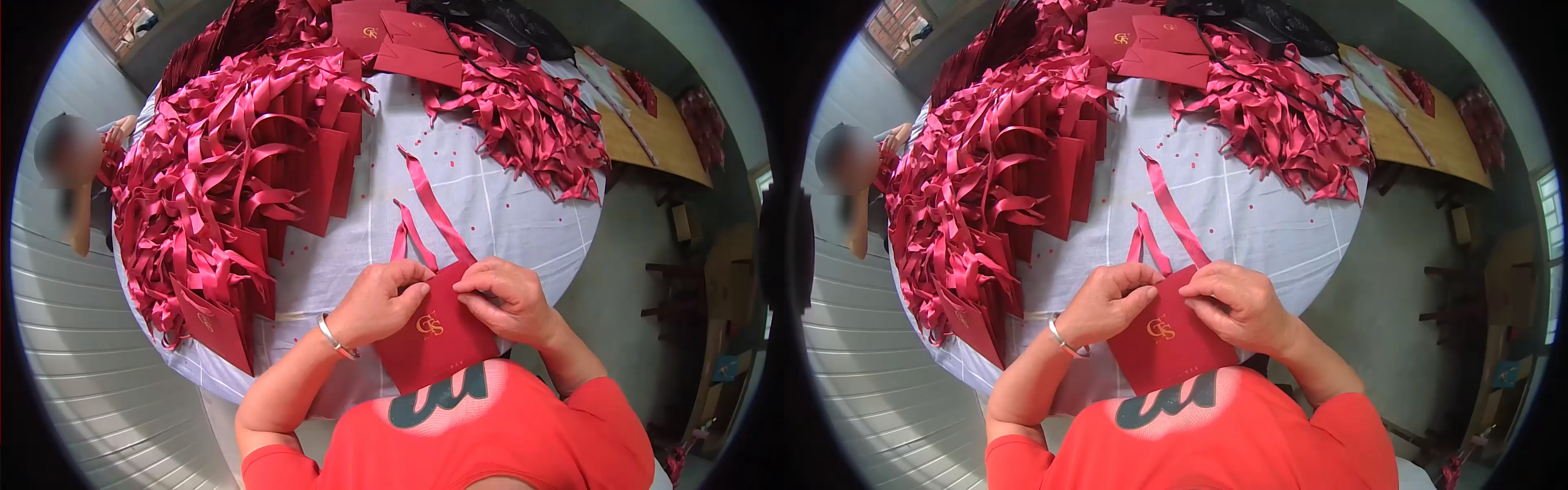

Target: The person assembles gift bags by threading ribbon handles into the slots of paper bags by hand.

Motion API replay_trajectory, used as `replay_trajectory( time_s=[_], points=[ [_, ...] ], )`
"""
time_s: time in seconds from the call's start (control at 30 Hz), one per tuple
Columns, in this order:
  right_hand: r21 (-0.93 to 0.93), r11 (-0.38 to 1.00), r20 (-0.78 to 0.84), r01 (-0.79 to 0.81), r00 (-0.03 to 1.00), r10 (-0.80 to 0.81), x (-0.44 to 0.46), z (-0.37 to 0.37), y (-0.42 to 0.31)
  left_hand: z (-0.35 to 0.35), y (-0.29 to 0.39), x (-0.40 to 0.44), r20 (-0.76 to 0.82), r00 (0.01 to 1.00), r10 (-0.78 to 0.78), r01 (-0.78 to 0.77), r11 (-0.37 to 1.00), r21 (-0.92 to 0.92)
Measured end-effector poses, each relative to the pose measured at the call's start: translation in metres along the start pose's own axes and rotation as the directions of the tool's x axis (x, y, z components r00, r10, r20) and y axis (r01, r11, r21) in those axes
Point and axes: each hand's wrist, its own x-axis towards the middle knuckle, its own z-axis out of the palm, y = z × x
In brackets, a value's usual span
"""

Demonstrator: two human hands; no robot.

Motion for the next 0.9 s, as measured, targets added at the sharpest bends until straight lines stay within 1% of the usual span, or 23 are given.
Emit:
replay_trajectory(
  time_s=[0.03, 0.07, 0.13, 0.27, 0.33, 0.37, 0.43, 0.47, 0.53, 0.57, 0.63, 0.67, 0.73, 0.77, 0.83, 0.87, 0.9],
  points=[
    [0.015, 1.0, -0.009, -0.024, 1.0, 0.024, -0.001, 0.0, 0.001, -0.001, -0.001, 0.0, 0.036, 0.999, -0.015, 0.017, 0.999, -0.043],
    [0.015, 0.999, -0.013, -0.031, 0.999, 0.032, -0.003, 0.0, 0.001, 0.0, -0.003, 0.0, 0.043, 0.999, -0.018, 0.02, 0.999, -0.043],
    [0.096, 0.992, -0.009, -0.083, 0.996, 0.085, -0.004, -0.001, 0.003, 0.002, -0.008, 0.002, 0.025, 0.999, 0.031, -0.027, 0.988, -0.154],
    [0.127, 0.981, -0.022, -0.145, 0.989, 0.149, -0.003, 0.0, 0.002, -0.002, -0.007, 0.0, 0.075, 0.997, 0.007, 0.005, 0.988, -0.151],
    [0.203, 0.949, -0.002, -0.241, 0.969, 0.247, -0.003, 0.0, 0.001, 0.0, -0.009, 0.001, 0.086, 0.995, 0.046, -0.03, 0.984, -0.176],
    [0.204, 0.948, -0.014, -0.245, 0.967, 0.253, -0.003, -0.002, -0.001, 0.0, -0.007, 0.0, 0.098, 0.994, 0.045, -0.027, 0.985, -0.17],
    [0.239, 0.913, 0.027, -0.33, 0.942, 0.334, -0.002, -0.004, -0.004, 0.0, -0.001, -0.001, 0.128, 0.992, 0.0, 0.009, 0.998, -0.066],
    [0.243, 0.911, 0.021, -0.333, 0.941, 0.339, -0.003, -0.003, -0.002, 0.001, -0.003, -0.001, 0.135, 0.991, -0.004, 0.012, 0.998, -0.062],
    [0.188, 0.962, -0.021, -0.199, 0.978, 0.206, -0.005, -0.002, 0.001, 0.003, -0.01, 0.001, 0.109, 0.994, 0.024, -0.003, 0.981, -0.192],
    [0.189, 0.961, -0.027, -0.2, 0.978, 0.209, -0.005, -0.002, 0.0, 0.002, -0.01, 0.002, 0.115, 0.993, 0.024, -0.002, 0.982, -0.188],
    [0.122, 0.985, -0.055, -0.12, 0.99, 0.128, -0.003, -0.001, -0.002, 0.0, -0.01, 0.002, 0.13, 0.991, 0.005, 0.019, 0.983, -0.181],
    [0.121, 0.985, -0.059, -0.121, 0.99, 0.129, -0.003, 0.001, -0.002, -0.002, -0.008, 0.002, 0.134, 0.991, 0.005, 0.019, 0.984, -0.178],
    [0.099, 0.989, -0.064, -0.11, 0.991, 0.117, -0.001, 0.003, -0.003, -0.004, -0.002, 0.002, 0.186, 0.98, -0.074, 0.097, 0.988, -0.123],
    [0.097, 0.989, -0.064, -0.111, 0.991, 0.117, -0.001, 0.003, -0.003, -0.002, -0.005, 0.002, 0.187, 0.98, -0.072, 0.096, 0.988, -0.123],
    [0.084, 0.989, -0.082, -0.122, 0.988, 0.129, 0.0, 0.006, -0.001, 0.003, -0.014, 0.002, 0.125, 0.992, -0.023, 0.056, 0.961, -0.27],
    [0.085, 0.989, -0.08, -0.122, 0.988, 0.129, 0.0, 0.007, 0.0, 0.005, -0.013, 0.002, 0.123, 0.992, -0.023, 0.056, 0.961, -0.272],
    [0.054, 0.993, -0.08, -0.104, 0.991, 0.108, 0.0, 0.008, 0.001, 0.007, -0.012, 0.002, 0.103, 0.994, -0.023, 0.054, 0.948, -0.314]
  ],
)
